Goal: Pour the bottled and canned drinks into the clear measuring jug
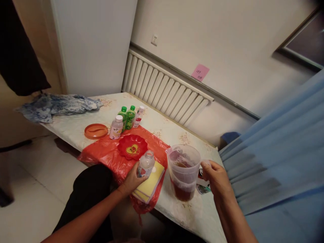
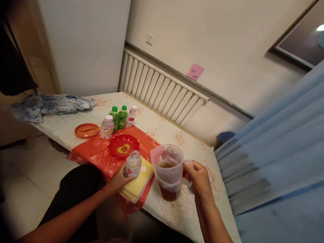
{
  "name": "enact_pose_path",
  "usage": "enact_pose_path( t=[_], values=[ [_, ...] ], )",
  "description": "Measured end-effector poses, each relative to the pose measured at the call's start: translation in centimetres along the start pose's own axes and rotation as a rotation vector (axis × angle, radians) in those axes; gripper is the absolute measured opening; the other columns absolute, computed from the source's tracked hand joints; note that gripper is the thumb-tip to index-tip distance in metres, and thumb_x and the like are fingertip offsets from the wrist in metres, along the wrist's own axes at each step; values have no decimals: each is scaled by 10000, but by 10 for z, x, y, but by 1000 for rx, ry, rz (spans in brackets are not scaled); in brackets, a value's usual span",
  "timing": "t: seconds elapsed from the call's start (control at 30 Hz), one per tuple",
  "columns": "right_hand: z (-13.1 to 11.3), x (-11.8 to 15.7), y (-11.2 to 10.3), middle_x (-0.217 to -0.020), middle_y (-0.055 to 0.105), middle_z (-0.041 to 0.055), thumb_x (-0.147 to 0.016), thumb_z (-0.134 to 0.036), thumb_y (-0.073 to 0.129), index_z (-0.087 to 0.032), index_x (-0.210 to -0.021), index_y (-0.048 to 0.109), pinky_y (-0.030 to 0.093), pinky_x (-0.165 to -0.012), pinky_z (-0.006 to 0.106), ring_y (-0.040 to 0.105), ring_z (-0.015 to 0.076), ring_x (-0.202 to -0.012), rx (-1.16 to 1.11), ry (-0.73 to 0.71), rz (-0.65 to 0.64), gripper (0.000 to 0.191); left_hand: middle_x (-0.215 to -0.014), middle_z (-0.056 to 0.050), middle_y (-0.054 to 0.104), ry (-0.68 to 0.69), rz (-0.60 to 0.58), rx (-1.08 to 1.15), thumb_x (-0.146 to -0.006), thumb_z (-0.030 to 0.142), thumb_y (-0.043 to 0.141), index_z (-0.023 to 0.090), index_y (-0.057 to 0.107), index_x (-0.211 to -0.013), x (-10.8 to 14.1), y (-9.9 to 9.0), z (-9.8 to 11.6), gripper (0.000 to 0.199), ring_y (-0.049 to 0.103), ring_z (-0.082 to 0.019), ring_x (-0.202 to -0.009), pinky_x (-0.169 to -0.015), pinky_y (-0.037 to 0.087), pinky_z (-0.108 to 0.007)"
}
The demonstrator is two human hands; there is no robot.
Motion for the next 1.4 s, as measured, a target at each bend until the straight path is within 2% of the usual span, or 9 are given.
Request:
enact_pose_path(
  t=[0.13, 0.3, 0.47, 0.57, 0.67, 0.93, 1.03, 1.23, 1.4],
  values=[
    [6, 4, -12, -382, 405, -45, -614, -553, 718, -198, -468, 510, 226, -411, 218, 320, 79, -384, 45, 16, 0, 437, -1186, -94, 663, -18, 8, -44, -655, 302, 732, 166, 485, -1247, 2, 0, -5, 655, 656, -247, -1058, -940, 529, -378],
    [11, 3, -13, -382, 401, -38, -623, -544, 715, -201, -445, 492, 218, -421, 224, 316, 83, -394, 55, 12, -16, 446, -1237, -96, 647, 6, 66, -150, -646, 332, 720, 174, 495, -1250, -4, -20, 2, 664, 629, -257, -1125, -990, 499, -387],
    [7, -5, 4, -378, 376, -52, -601, -546, 733, -207, -456, 485, 234, -409, 225, 303, 78, -382, 5, 30, -44, 444, -1239, -93, 645, 17, 119, -208, -640, 339, 718, 189, 502, -1246, -27, -48, 29, 661, 620, -269, -1132, -990, 495, -404],
    [0, -13, 20, -385, 378, -56, -623, -547, 730, -213, -473, 478, 243, -383, 223, 306, 79, -368, 4, 41, -72, 444, -1176, -83, 660, 58, 112, -237, -685, 369, 699, 189, 503, -1238, -48, -61, 45, 613, 641, -256, -1044, -934, 518, -412],
    [-10, -22, 37, -392, 379, -60, -644, -551, 726, -215, -487, 473, 237, -364, 219, 303, 77, -361, 16, 36, -89, 449, -1148, -71, 664, 95, 106, -255, -689, 344, 695, 194, 514, -1228, -71, -71, 50, 588, 637, -250, -1022, -920, 518, -413],
    [-35, -57, 78, -417, 368, -65, -691, -556, 722, -209, -507, 462, 212, -388, 214, 288, 70, -386, 54, -44, -102, 471, -1095, -51, 680, 115, -24, -220, -635, 238, 656, 182, 535, -1210, -126, -78, 37, 590, 655, -238, -964, -836, 533, -341],
    [-39, -72, 91, -411, 364, -63, -657, -590, 732, -210, -487, 454, 213, -395, 220, 278, 72, -394, 90, -55, -107, 500, -1100, -39, 676, 113, -30, -230, -617, 233, 656, 198, 535, -1207, -140, -82, 30, 603, 651, -239, -976, -849, 526, -342],
    [-42, -94, 117, -418, 312, -84, -625, -605, 753, -220, -489, 428, 189, -404, 229, 226, 70, -403, 85, -55, -128, 521, -1164, -68, 657, 97, -30, -218, -629, 253, 653, 187, 506, -1245, -153, -94, 6, 637, 636, -256, -1039, -892, 522, -362],
    [-44, -112, 132, -432, 301, -89, -610, -619, 763, -216, -505, 431, 168, -412, 226, 213, 63, -410, 127, -39, -162, 533, -1191, -92, 637, 91, -47, -187, -649, 230, 642, 177, 489, -1258, -156, -96, -4, 630, 613, -269, -1088, -952, 493, -401]
  ],
)
Point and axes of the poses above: each hand's wrist, its own x-axis away from the middle knuckle, its own y-axis out of the palm, z = x × y, the point moved 9 cm from there along -x, towards the middle knuckle
